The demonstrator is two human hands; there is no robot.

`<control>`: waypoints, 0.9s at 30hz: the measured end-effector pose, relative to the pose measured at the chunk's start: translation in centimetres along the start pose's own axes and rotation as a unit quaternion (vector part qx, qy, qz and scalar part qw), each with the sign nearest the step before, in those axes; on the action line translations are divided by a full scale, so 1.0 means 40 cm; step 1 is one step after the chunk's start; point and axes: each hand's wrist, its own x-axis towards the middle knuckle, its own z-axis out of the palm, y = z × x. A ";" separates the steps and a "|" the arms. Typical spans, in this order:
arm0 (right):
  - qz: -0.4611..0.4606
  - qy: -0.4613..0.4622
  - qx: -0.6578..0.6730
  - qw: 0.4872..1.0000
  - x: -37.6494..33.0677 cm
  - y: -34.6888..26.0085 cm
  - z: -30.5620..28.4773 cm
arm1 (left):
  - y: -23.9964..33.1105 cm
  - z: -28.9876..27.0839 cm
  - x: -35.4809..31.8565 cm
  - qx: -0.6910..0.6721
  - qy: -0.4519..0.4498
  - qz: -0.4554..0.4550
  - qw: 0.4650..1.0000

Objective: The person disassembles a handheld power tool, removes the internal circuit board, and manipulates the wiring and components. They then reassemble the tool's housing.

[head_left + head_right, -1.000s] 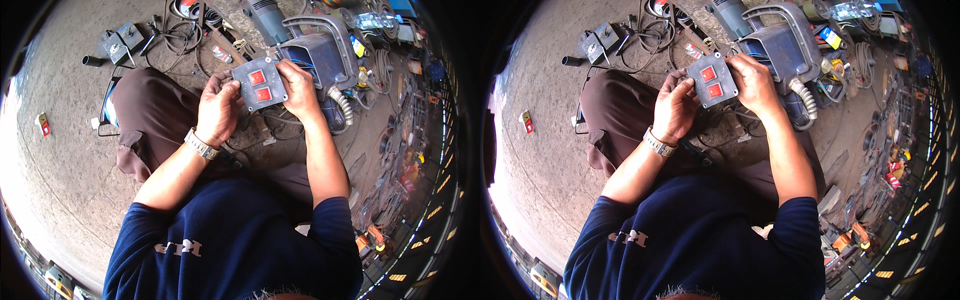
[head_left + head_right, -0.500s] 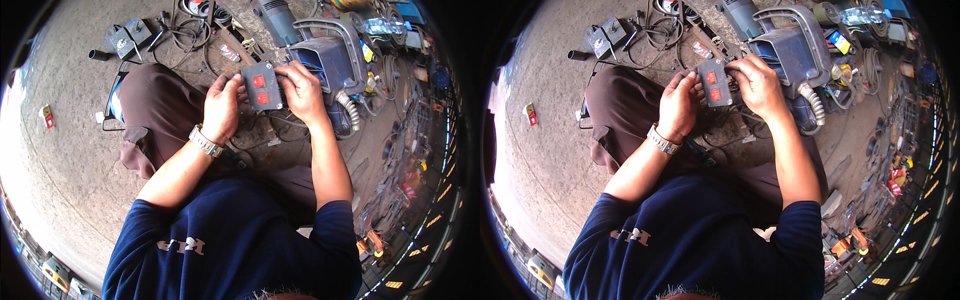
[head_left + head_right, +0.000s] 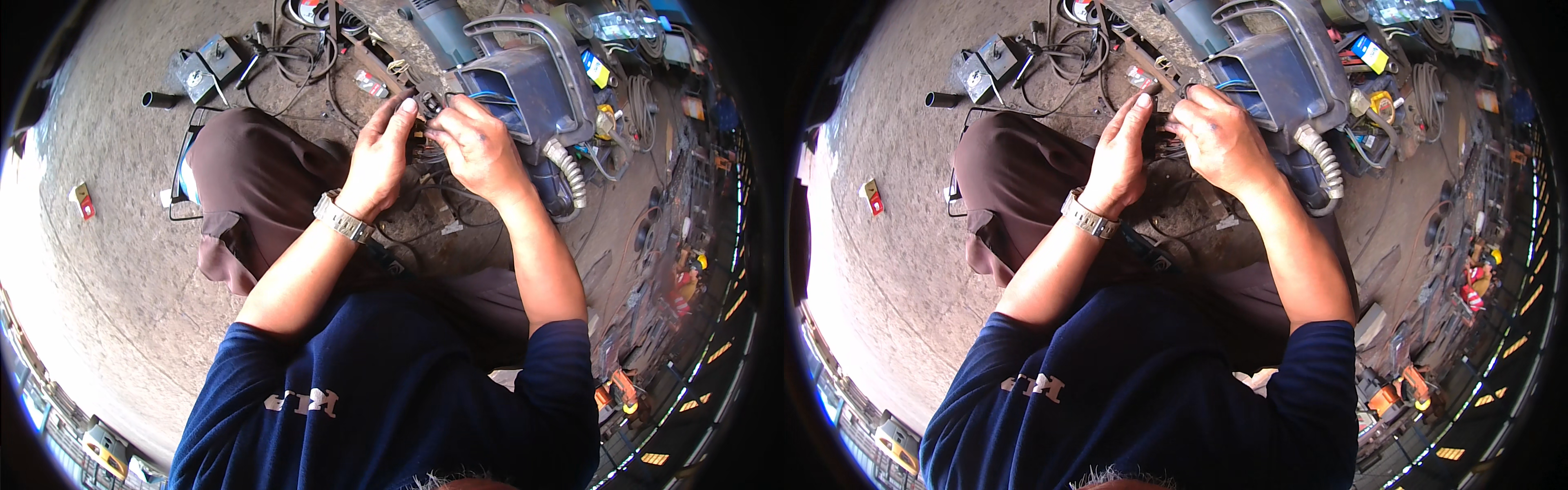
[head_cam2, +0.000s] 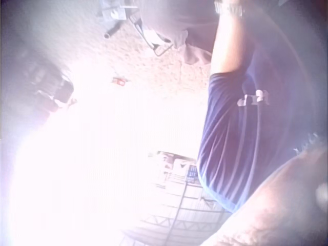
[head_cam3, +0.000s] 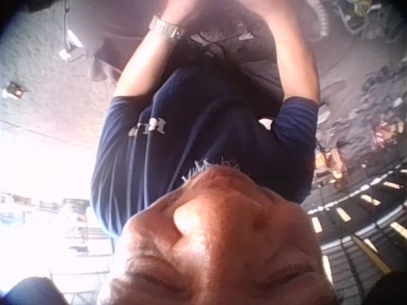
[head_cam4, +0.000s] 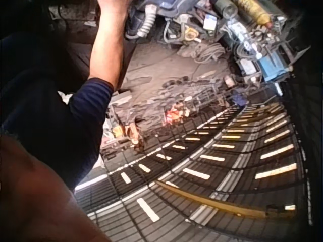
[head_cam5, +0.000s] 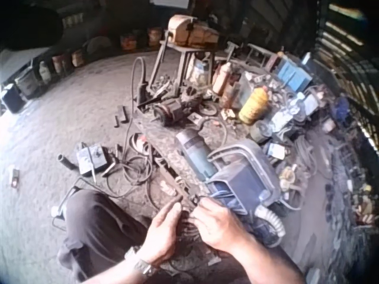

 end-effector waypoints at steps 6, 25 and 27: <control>0.035 -0.008 0.030 0.999 0.000 -0.011 0.014 | -0.020 -0.042 0.009 0.008 -0.034 0.013 0.999; 0.046 0.005 0.064 0.997 0.014 0.006 0.022 | -0.027 -0.061 0.032 -0.123 -0.014 -0.138 0.983; 0.059 0.012 0.072 0.996 0.014 -0.002 0.017 | -0.018 -0.055 0.029 -0.142 -0.031 -0.143 0.979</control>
